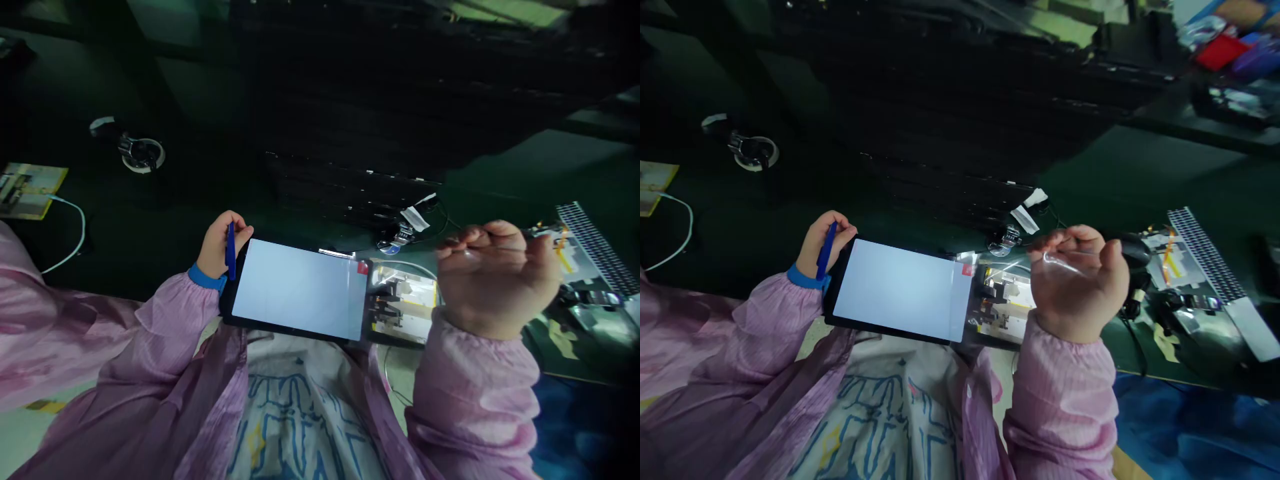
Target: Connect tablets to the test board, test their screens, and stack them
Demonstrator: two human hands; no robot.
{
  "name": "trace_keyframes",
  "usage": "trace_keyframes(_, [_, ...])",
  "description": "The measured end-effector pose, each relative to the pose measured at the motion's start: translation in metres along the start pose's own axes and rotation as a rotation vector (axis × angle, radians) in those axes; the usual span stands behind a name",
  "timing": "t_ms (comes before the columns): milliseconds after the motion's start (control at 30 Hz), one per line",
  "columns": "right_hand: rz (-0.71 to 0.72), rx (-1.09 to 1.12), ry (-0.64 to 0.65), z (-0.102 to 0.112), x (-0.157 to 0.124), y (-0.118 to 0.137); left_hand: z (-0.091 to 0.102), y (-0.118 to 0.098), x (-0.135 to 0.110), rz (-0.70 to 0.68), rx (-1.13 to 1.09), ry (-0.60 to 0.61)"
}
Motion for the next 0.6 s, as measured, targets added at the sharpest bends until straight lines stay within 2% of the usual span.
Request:
trace_keyframes(67, [-0.004, 0.013, -0.007, 0.004, 0.012, -0.001, 0.0, 0.0, 0.001, 0.01, -0.009, -0.002])
trace_keyframes(267, [-0.03, -0.131, 0.135, 0.006, 0.03, 0.001, 0.002, 0.001, 0.006, 0.041, 0.029, -0.039])
trace_keyframes(500, [-0.033, 0.024, 0.113, 0.019, 0.036, -0.013, 0.0, 0.0, 0.006, 0.056, 0.002, -0.042])
trace_keyframes(600, [-0.114, 0.21, 0.009, 0.024, 0.034, -0.016, -0.001, -0.002, 0.004, 0.053, 0.015, -0.039])
Point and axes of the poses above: each hand's wrist, its own x-axis towards the middle knuckle, its own z-axis out of the back of the hand, y = z × x, the point moved 2 cm from there along x, towards the middle knuckle, and after that the axes turned 11 degrees about z, right-handed, at the moved point
